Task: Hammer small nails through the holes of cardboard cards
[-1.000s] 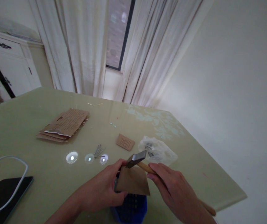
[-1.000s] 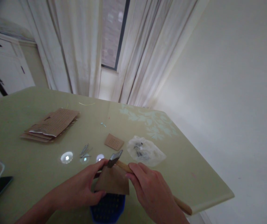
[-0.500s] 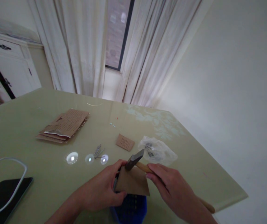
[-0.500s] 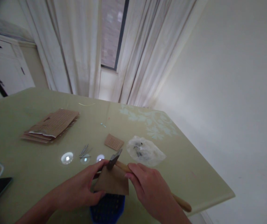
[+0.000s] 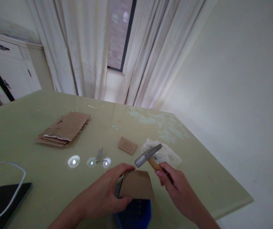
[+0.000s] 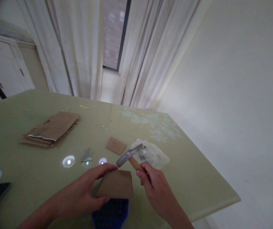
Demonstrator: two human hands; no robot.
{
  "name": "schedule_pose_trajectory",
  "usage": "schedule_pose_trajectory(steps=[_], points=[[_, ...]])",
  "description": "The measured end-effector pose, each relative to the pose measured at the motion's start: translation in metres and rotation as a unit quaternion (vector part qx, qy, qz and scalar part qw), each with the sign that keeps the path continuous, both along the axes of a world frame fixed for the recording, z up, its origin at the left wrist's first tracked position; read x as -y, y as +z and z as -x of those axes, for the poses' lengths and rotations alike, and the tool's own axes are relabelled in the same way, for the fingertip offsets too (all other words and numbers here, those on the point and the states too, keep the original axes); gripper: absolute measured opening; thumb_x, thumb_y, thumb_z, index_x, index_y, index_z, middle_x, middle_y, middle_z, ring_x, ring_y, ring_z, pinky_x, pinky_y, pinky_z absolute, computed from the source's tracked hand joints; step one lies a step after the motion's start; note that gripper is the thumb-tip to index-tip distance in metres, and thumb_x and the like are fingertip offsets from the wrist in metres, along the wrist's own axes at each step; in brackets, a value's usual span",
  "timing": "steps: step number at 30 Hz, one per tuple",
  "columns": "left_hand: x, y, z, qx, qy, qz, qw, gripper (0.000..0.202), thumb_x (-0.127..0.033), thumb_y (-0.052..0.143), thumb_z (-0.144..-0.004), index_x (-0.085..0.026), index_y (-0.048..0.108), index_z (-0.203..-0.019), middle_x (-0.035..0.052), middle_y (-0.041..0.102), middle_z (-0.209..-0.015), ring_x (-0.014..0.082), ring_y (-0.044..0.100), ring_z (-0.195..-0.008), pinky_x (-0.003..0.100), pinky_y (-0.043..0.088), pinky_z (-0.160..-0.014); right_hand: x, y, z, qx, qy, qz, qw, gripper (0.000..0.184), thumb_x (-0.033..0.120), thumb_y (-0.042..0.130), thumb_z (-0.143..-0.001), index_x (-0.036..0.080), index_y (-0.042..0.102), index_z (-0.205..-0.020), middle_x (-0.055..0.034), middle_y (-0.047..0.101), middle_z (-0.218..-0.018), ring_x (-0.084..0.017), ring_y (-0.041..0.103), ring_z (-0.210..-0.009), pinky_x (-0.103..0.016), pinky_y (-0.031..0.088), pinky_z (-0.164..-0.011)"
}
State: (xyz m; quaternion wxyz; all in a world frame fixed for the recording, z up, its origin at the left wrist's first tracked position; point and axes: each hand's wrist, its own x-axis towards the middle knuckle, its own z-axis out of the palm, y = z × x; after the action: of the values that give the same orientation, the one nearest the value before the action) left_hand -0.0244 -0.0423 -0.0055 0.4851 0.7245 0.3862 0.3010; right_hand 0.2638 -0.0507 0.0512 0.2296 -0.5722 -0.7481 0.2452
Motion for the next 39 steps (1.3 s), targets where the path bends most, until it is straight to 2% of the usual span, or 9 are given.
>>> schedule_pose_trajectory(steps=[3,7,14,19,22,25,28,32,39], points=[[0.000,-0.001,0.001,-0.012,0.005,-0.036,0.999,0.077,-0.027,0.085,-0.078,-0.030,0.060,-0.151,0.0103,0.062,-0.159,0.0373,0.059,-0.146,0.054,0.046,-0.126,-0.001,-0.014,-0.002,-0.035,-0.033,0.036,0.998,0.042,0.055,0.045,-0.112,0.023,0.060,-0.090,0.0019,0.056,-0.076,-0.019,0.056,-0.069,-0.030,0.040,-0.065],[0.000,-0.005,0.002,-0.013,0.018,-0.072,0.997,0.074,-0.034,0.088,-0.079,-0.032,0.065,-0.149,0.0099,0.063,-0.158,0.0386,0.057,-0.149,0.054,0.049,-0.124,-0.004,-0.031,-0.003,-0.101,-0.045,0.090,0.990,0.043,0.063,0.058,-0.104,0.022,0.062,-0.094,0.0009,0.055,-0.083,-0.020,0.057,-0.076,-0.029,0.042,-0.064],[0.000,-0.008,0.003,-0.046,0.023,-0.067,0.996,0.079,-0.040,0.089,-0.080,-0.033,0.061,-0.154,0.0110,0.060,-0.161,0.0395,0.054,-0.151,0.058,0.045,-0.126,-0.006,-0.040,-0.004,-0.158,-0.040,0.091,0.982,0.034,0.053,0.073,-0.096,0.021,0.062,-0.090,0.0005,0.057,-0.083,-0.021,0.059,-0.081,-0.030,0.047,-0.073],[-0.002,0.005,0.008,-0.062,0.016,-0.059,0.996,0.076,-0.039,0.090,-0.078,-0.030,0.065,-0.149,0.0104,0.067,-0.154,0.0369,0.064,-0.141,0.055,0.050,-0.122,-0.003,-0.025,-0.002,-0.125,-0.034,0.073,0.989,0.035,0.054,0.060,-0.105,0.022,0.061,-0.090,0.0008,0.059,-0.079,-0.019,0.059,-0.073,-0.028,0.044,-0.065],[-0.003,0.009,0.012,-0.066,0.019,-0.038,0.997,0.078,-0.037,0.091,-0.075,-0.031,0.066,-0.149,0.0097,0.070,-0.151,0.0377,0.066,-0.138,0.057,0.050,-0.121,0.003,-0.007,-0.001,-0.043,-0.007,0.025,0.999,0.037,0.050,0.053,-0.111,0.023,0.060,-0.086,0.0015,0.060,-0.073,-0.018,0.057,-0.066,-0.029,0.040,-0.062],[-0.003,0.006,0.015,-0.061,0.032,-0.020,0.997,0.081,-0.039,0.093,-0.074,-0.033,0.066,-0.150,0.0103,0.070,-0.152,0.0401,0.064,-0.140,0.059,0.048,-0.121,0.008,0.007,0.003,0.027,0.032,-0.021,0.999,0.030,0.043,0.054,-0.112,0.023,0.064,-0.092,0.0002,0.066,-0.078,-0.020,0.062,-0.070,-0.030,0.043,-0.066],[-0.003,0.002,0.017,-0.059,0.047,-0.013,0.997,0.081,-0.041,0.094,-0.071,-0.033,0.070,-0.147,0.0106,0.072,-0.149,0.0418,0.065,-0.138,0.059,0.049,-0.119,0.010,0.010,0.008,0.052,0.045,-0.052,0.996,0.025,0.039,0.052,-0.114,0.024,0.067,-0.100,-0.0020,0.072,-0.086,-0.022,0.067,-0.075,-0.031,0.047,-0.073],[-0.003,0.002,0.016,-0.053,0.053,-0.027,0.997,0.076,-0.037,0.094,-0.070,-0.033,0.073,-0.143,0.0088,0.076,-0.141,0.0403,0.069,-0.131,0.055,0.054,-0.114,0.007,0.009,0.014,0.072,0.081,-0.048,0.993,0.024,0.038,0.055,-0.113,0.024,0.068,-0.099,-0.0043,0.076,-0.092,-0.024,0.071,-0.082,-0.032,0.048,-0.076],[-0.004,0.010,0.014,-0.065,0.036,-0.007,0.997,0.076,-0.037,0.092,-0.074,-0.030,0.069,-0.146,0.0110,0.071,-0.149,0.0411,0.065,-0.137,0.059,0.049,-0.119,-0.001,0.020,0.008,0.027,0.040,-0.030,0.998,0.033,0.044,0.052,-0.114,0.023,0.066,-0.093,0.0010,0.064,-0.076,-0.019,0.060,-0.068,-0.029,0.042,-0.065]])
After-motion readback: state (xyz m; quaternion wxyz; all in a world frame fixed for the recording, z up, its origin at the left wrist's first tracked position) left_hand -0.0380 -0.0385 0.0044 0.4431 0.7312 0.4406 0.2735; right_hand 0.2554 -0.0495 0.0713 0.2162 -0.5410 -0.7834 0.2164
